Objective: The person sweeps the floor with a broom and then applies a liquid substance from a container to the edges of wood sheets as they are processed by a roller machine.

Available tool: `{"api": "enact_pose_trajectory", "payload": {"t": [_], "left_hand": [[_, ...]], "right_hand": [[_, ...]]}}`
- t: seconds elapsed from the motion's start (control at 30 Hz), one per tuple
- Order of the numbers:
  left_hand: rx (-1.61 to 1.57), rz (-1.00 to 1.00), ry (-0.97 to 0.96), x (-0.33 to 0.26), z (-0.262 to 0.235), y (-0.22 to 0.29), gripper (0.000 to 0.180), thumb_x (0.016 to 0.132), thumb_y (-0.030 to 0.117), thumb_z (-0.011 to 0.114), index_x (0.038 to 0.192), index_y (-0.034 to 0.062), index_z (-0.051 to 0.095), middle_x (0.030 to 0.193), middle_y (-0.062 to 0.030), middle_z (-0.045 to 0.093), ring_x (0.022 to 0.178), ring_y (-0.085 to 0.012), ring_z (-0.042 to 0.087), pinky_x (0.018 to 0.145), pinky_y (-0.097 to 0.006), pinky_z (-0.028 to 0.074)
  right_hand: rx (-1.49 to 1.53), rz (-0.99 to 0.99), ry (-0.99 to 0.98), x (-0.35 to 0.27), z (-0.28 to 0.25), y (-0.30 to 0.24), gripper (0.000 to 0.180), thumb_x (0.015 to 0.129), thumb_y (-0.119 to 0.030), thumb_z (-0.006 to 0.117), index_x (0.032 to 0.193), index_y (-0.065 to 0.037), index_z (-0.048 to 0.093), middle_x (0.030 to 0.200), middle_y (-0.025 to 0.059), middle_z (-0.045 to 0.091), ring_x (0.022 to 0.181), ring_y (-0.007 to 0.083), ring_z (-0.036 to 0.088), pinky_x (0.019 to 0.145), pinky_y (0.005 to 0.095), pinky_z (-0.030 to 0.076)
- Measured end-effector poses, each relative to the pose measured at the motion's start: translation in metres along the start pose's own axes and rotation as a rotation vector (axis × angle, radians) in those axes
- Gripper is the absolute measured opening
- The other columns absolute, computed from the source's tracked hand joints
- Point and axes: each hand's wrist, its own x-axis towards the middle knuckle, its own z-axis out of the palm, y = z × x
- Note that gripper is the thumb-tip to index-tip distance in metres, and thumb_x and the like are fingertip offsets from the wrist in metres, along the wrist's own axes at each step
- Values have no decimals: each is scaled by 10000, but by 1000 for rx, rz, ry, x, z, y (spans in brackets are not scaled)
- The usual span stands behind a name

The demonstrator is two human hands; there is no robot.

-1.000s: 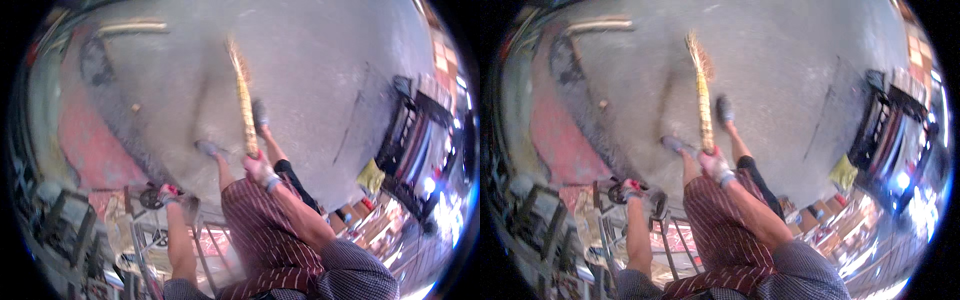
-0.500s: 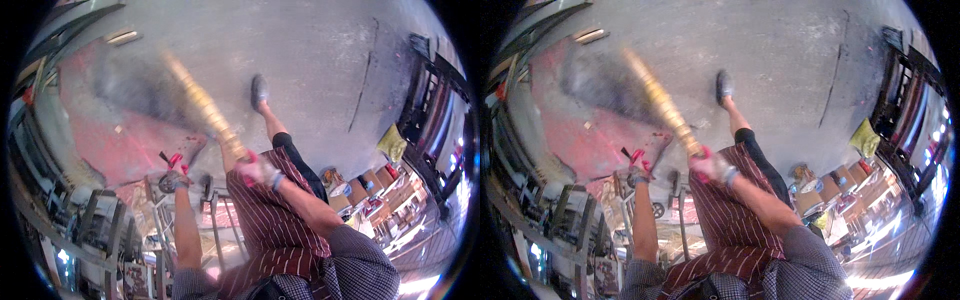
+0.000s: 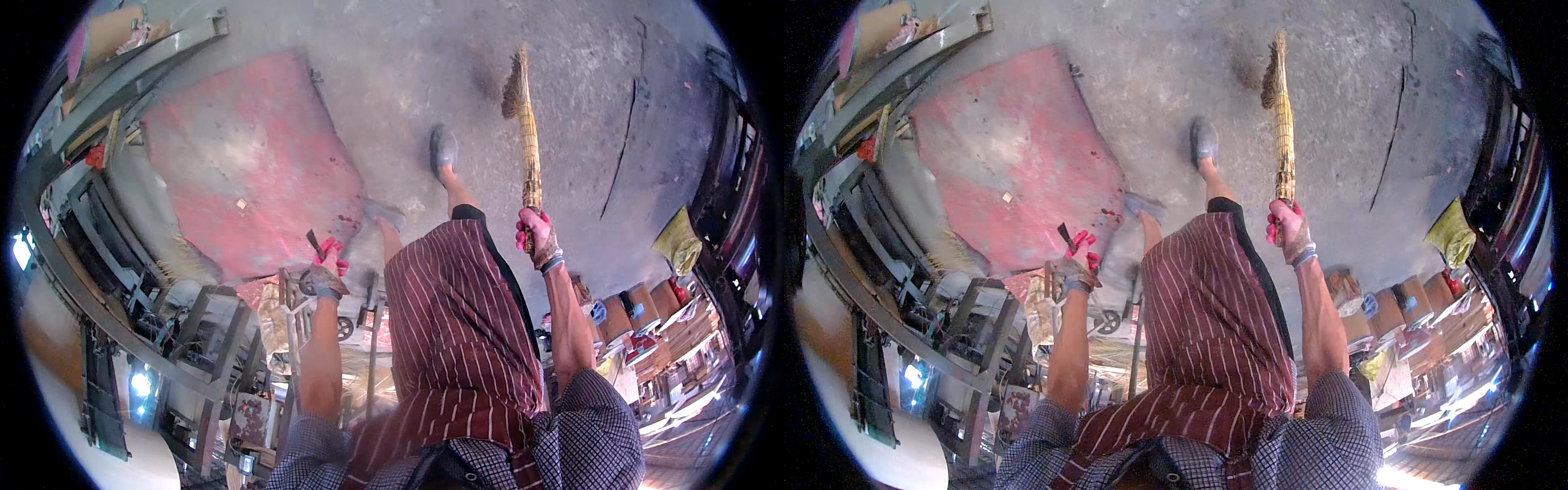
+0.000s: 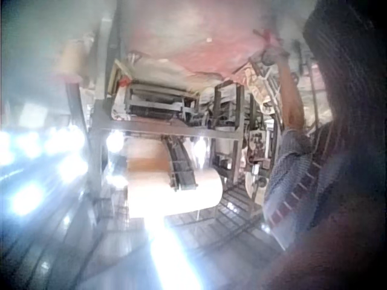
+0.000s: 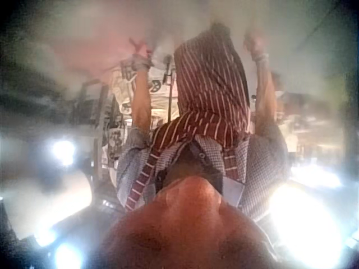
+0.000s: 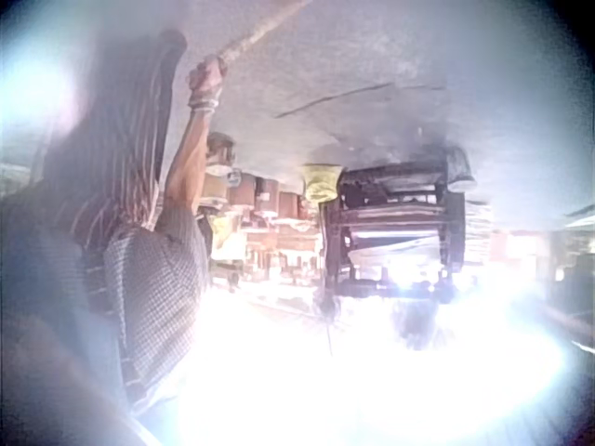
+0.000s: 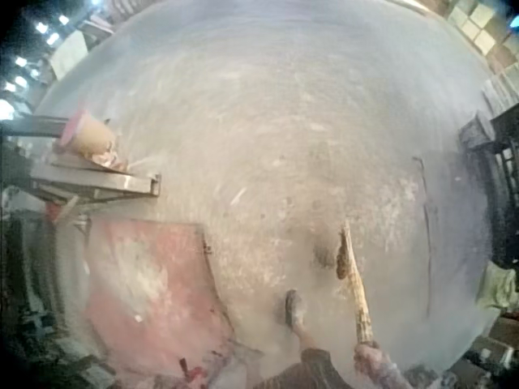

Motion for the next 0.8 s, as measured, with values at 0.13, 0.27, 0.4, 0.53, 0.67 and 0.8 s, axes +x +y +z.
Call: {"api": "enact_pose_trajectory", "payload": {"t": [0.13,0.27,0.4,0.53,0.67,0.8], "left_hand": [[-29,16,42,-27,23,-7,300,958,219,561,1235,111,604,1071,-68,696,479,-87,534,392,-213,370],[-142,-16,38,-63,41,-25,292,960,238,561,1222,119,611,1064,-62,699,474,-83,519,396,-215,362],[-230,-40,64,-90,37,-61,291,955,270,570,1208,138,621,1066,-57,698,483,-80,520,396,-216,364],[-349,-96,91,-103,38,-106,310,962,305,568,1214,130,611,1070,-74,696,480,-97,542,378,-216,372],[-439,-122,117,-108,52,-155,317,964,335,567,1205,133,609,1071,-71,696,473,-99,546,374,-218,387],[-531,-148,166,-139,60,-220,326,951,367,581,1186,143,615,1065,-64,702,474,-100,545,391,-231,388]], "right_hand": [[-36,-17,-20,4,8,-22,197,808,-183,650,921,-93,517,661,38,535,439,148,515,370,319,447],[-114,-64,24,11,9,-34,217,797,-195,657,932,-99,517,653,34,526,436,157,512,365,327,440],[-225,-129,47,25,-3,-39,253,787,-243,684,923,-100,526,652,31,534,445,155,516,373,327,443],[-254,-171,45,40,-18,-54,210,814,-248,684,843,-94,545,611,29,542,457,153,533,379,315,457],[-164,-136,-21,66,-26,-59,210,849,-275,661,761,-131,536,555,9,523,403,159,504,355,304,438],[-183,-49,-102,99,-1,-30,290,872,-310,632,669,-165,483,520,-9,501,387,155,486,352,296,429]]}}
